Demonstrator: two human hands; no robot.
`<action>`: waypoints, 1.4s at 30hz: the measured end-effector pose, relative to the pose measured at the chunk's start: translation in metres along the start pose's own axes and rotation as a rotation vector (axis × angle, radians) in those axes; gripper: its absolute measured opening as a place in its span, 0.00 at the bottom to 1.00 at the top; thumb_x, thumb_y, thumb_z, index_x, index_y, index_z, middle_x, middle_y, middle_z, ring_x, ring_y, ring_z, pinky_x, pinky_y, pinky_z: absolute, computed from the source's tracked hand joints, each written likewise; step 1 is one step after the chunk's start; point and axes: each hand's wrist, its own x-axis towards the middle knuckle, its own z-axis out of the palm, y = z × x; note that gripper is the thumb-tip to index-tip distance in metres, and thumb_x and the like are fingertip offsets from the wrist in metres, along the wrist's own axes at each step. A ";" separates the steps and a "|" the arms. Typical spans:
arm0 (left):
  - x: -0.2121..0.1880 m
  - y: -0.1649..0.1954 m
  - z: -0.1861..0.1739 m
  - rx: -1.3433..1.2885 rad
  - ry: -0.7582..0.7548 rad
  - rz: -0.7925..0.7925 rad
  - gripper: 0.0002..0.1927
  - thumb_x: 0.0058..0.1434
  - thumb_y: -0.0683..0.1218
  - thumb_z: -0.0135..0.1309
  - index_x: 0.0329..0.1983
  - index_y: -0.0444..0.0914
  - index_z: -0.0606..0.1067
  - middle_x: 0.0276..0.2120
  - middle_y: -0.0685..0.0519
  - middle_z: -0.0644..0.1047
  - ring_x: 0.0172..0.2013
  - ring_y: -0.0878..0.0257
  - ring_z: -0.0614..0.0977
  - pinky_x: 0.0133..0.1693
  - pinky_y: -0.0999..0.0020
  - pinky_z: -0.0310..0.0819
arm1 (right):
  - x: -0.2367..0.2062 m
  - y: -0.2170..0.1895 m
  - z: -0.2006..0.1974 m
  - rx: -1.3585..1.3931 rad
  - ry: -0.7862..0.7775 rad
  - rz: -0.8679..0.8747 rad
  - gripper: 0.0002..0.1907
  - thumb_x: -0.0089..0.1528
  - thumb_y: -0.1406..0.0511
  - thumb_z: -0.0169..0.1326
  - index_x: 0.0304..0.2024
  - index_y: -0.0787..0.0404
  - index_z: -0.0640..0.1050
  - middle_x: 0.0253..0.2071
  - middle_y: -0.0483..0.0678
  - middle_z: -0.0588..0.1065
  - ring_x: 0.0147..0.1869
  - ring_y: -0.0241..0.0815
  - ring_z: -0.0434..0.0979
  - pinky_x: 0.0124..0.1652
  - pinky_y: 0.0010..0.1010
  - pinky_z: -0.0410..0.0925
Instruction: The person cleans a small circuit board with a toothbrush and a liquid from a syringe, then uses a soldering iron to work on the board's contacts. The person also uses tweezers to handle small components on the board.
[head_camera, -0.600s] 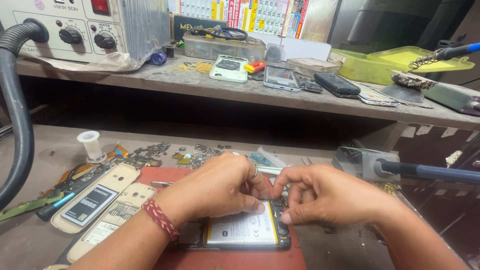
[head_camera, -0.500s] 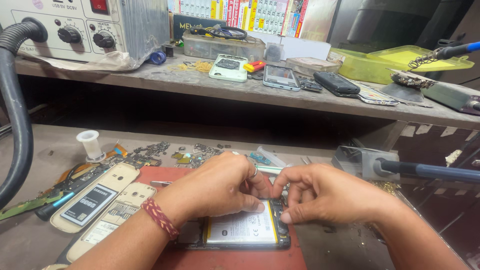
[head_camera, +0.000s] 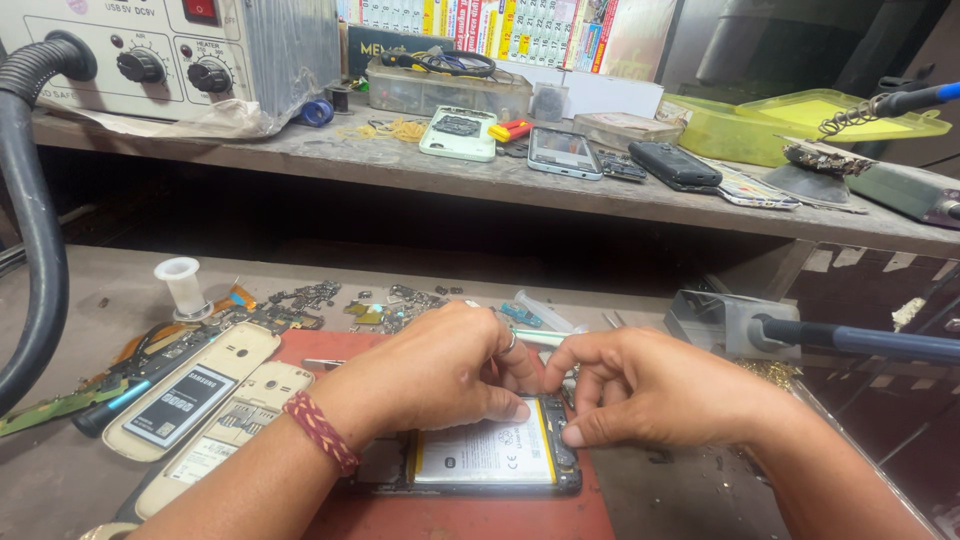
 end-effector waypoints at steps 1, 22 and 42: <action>0.000 0.000 0.000 0.002 0.002 0.002 0.13 0.46 0.45 0.68 0.37 0.44 0.85 0.27 0.51 0.84 0.31 0.63 0.85 0.36 0.67 0.79 | 0.000 0.000 0.000 -0.012 0.000 0.004 0.23 0.51 0.62 0.68 0.49 0.54 0.81 0.24 0.40 0.79 0.23 0.28 0.71 0.23 0.24 0.62; 0.001 -0.001 0.000 0.001 -0.021 0.002 0.12 0.47 0.45 0.67 0.37 0.44 0.85 0.27 0.52 0.84 0.31 0.64 0.85 0.36 0.67 0.79 | 0.001 0.003 -0.002 -0.012 0.052 -0.034 0.15 0.54 0.67 0.68 0.44 0.60 0.82 0.21 0.46 0.74 0.22 0.30 0.67 0.24 0.24 0.60; 0.000 -0.001 0.000 -0.003 -0.015 0.005 0.12 0.47 0.44 0.67 0.36 0.44 0.85 0.28 0.51 0.84 0.32 0.64 0.86 0.37 0.67 0.80 | 0.013 0.016 0.002 0.217 0.045 -0.013 0.11 0.53 0.69 0.65 0.38 0.65 0.83 0.24 0.45 0.79 0.23 0.31 0.71 0.25 0.23 0.64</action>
